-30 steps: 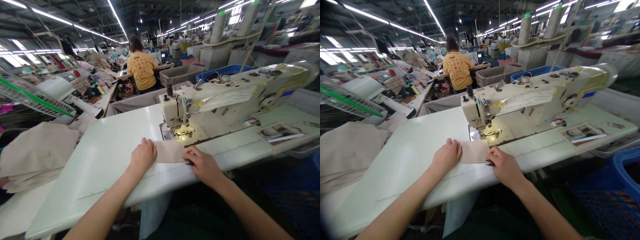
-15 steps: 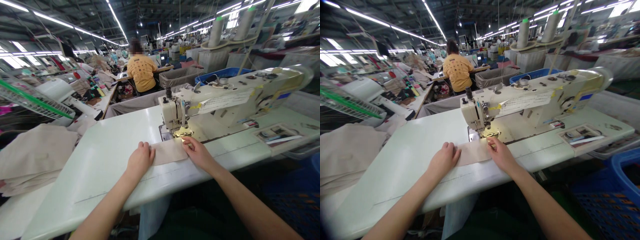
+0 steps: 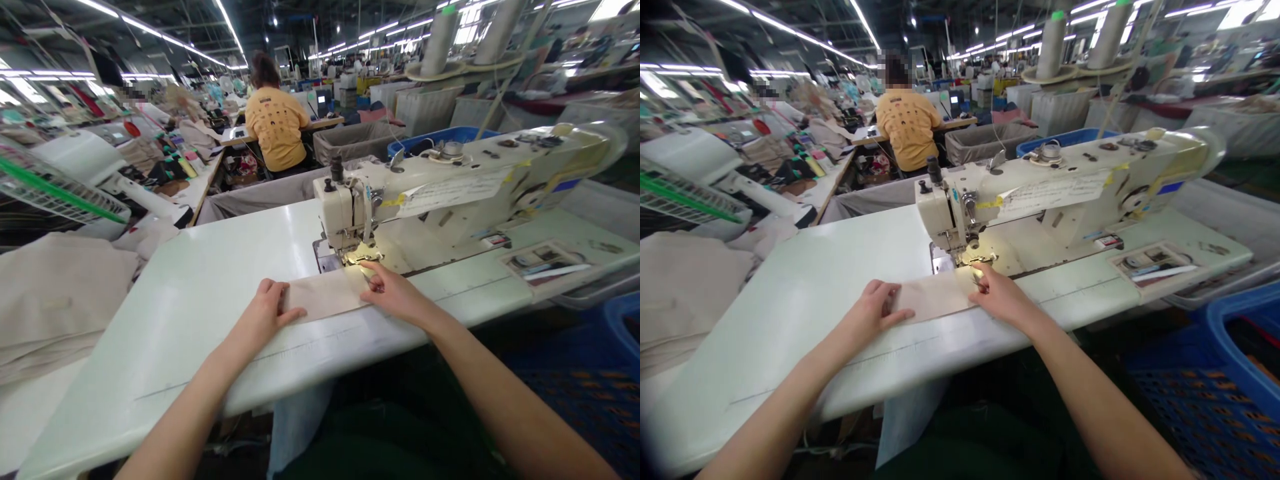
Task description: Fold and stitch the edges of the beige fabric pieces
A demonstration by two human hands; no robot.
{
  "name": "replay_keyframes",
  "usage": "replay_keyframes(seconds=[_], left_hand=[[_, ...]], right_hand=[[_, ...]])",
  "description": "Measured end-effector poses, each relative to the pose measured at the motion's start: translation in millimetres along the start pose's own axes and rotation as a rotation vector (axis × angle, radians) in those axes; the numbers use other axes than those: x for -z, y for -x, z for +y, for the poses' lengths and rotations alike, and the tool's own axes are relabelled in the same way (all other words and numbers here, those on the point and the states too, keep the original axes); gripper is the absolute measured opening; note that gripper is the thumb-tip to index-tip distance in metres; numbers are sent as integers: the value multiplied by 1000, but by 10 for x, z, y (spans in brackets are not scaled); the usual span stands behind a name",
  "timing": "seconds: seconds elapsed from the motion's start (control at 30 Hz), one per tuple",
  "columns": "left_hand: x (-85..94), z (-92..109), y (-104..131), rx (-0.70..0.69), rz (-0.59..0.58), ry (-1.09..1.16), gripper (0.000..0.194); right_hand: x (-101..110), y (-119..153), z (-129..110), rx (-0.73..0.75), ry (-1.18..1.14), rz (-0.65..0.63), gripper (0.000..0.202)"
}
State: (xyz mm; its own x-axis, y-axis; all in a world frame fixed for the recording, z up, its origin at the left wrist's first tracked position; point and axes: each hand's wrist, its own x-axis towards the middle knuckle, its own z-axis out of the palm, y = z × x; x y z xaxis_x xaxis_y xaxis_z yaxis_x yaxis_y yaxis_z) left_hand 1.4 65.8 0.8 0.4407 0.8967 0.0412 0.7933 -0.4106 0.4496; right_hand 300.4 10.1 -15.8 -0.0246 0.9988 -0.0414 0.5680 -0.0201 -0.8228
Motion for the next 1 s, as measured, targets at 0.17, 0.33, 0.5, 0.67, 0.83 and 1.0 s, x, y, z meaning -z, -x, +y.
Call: replay_keyframes(seconds=[0.17, 0.33, 0.5, 0.67, 0.83, 1.0], left_hand=[[63, -104, 123, 16, 10, 239, 39], [45, -169, 234, 96, 200, 176, 38], [52, -108, 202, 158, 196, 79, 22], [46, 2, 81, 170, 77, 38, 14], [-69, 219, 93, 5, 90, 133, 5], [-88, 627, 277, -158, 45, 332, 8]], right_hand=[[2, 54, 18, 12, -12, -23, 65], [-31, 65, 79, 12, 19, -24, 67], [-27, 84, 83, 16, 87, -10, 67], [4, 171, 85, -4, 321, 93, 61], [4, 325, -223, 268, 424, 447, 36], [-88, 333, -676, 401, 270, 254, 19]])
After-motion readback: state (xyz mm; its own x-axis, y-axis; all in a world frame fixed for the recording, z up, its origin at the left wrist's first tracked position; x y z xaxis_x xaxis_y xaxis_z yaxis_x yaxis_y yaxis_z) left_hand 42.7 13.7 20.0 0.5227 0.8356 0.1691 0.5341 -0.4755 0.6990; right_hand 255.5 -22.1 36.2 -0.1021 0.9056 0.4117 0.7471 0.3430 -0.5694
